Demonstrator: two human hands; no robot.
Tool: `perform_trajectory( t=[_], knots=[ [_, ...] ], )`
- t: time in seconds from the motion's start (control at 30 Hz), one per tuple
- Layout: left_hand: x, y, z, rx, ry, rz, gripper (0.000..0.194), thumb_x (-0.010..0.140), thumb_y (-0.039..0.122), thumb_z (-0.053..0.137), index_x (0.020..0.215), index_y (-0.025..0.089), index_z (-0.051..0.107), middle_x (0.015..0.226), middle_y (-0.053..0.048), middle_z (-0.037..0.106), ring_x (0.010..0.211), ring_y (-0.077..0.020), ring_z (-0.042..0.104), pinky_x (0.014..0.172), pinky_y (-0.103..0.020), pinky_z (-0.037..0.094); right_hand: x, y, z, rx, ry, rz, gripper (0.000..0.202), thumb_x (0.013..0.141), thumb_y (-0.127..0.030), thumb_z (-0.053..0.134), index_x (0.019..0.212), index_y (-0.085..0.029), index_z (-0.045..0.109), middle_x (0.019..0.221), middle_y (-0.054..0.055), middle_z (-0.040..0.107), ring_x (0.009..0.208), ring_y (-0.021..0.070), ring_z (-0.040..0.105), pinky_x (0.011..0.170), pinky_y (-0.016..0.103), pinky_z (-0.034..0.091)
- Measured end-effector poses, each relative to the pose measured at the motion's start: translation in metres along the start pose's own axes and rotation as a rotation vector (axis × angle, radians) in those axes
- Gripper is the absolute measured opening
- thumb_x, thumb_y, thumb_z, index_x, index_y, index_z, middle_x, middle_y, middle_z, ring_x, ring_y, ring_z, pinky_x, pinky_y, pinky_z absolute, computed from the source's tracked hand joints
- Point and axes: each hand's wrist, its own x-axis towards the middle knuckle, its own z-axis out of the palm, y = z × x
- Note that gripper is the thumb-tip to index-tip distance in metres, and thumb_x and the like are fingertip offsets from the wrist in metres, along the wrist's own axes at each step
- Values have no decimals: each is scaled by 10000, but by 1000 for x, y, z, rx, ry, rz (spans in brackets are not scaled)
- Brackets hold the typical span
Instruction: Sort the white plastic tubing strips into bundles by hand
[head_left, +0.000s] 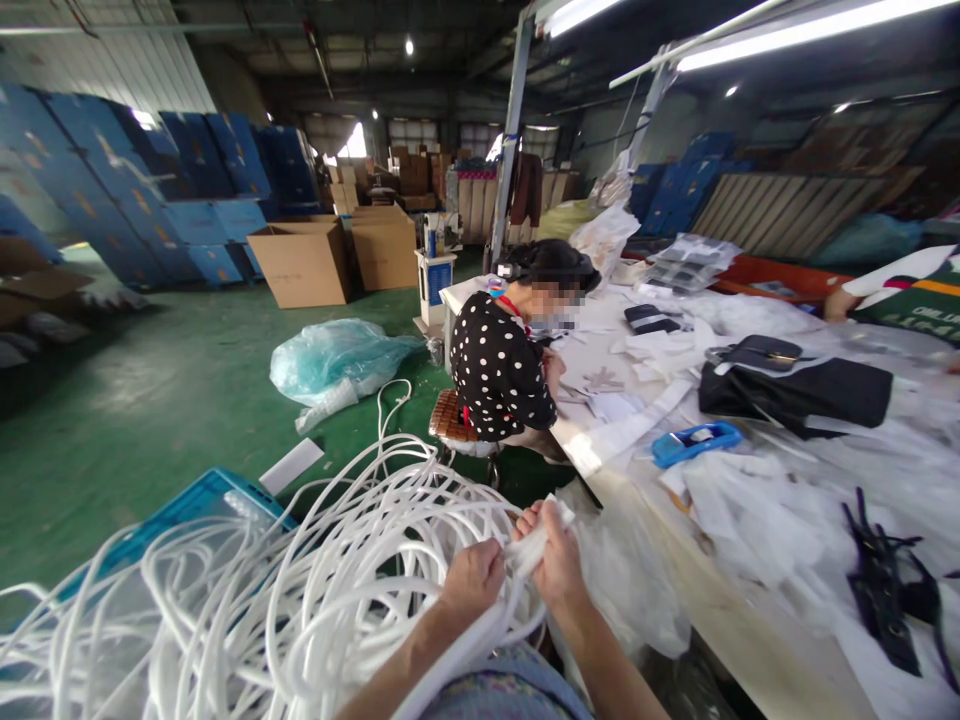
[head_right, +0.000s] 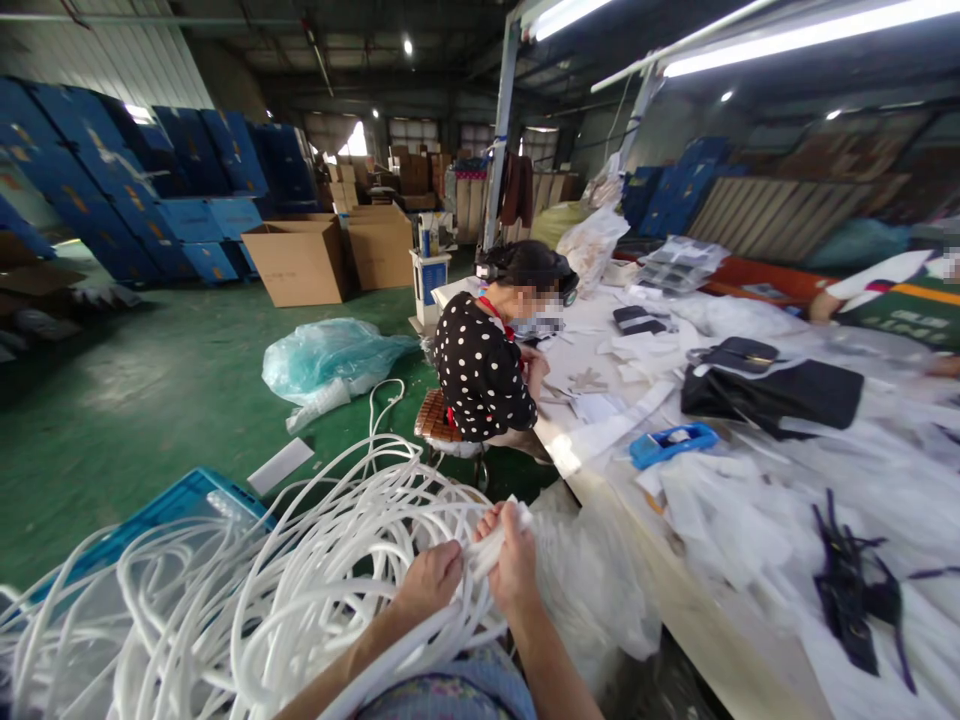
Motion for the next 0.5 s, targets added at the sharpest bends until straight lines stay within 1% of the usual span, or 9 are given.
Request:
perform_trajectory(
  t=[0.07,0.13,0.17,0.23,0.3,0.37,0.43,0.5],
  knots=[
    [7,-2,-8,-70,115,-34,324,788,339,608,547,252,409,559,42,368,606,-159,328,700,-345,341,-3,-9,1,-19,-23,-17,489,596,-530,949,670,-248,556,586,-88,434,522,108,347,479,271,365],
    [15,-3,-19,-170,239,-76,380,871,456,469,571,258,347,540,60,283,557,-142,268,611,-311,299,-5,-21,-3,-39,-23,-88,489,625,-573,927,685,-252,563,589,-84,439,514,110,343,468,270,346],
    [17,-2,-24,-225,287,-89,401,890,522,414,595,260,340,547,68,259,540,-133,252,581,-299,277,-5,-26,-7,-76,-20,-133,482,641,-587,914,691,-253,570,591,-80,454,517,113,356,472,272,346],
    [19,2,-28,-327,323,-90,479,855,689,403,660,251,405,576,75,299,529,-118,278,553,-285,273,-5,-30,-14,-268,-21,-194,480,674,-626,878,659,-250,579,576,-61,492,533,129,407,502,288,366],
    [18,10,-23,-409,288,-74,619,761,837,448,778,222,519,613,62,402,536,-115,358,546,-282,308,-7,-23,-19,-578,-61,-183,517,685,-705,824,623,-244,601,560,-26,554,553,160,480,539,316,397],
    [15,18,-13,-528,177,-96,766,704,914,463,946,198,586,618,52,469,531,-127,420,541,-284,334,-10,-7,-18,-826,-147,-137,568,691,-794,748,661,-235,653,573,7,617,568,198,544,568,344,431],
    [11,22,-6,-646,59,-149,860,686,938,489,1110,196,587,595,59,491,523,-144,459,544,-287,351,-13,10,-14,-931,-245,-117,614,721,-837,672,774,-226,705,636,32,673,610,235,607,611,368,471],
    [9,19,-4,-693,0,-204,921,672,932,544,1244,211,557,603,61,523,553,-159,498,569,-290,377,-14,23,-11,-976,-297,-131,642,761,-838,618,881,-217,726,698,51,707,685,273,658,681,398,503]
  ],
)
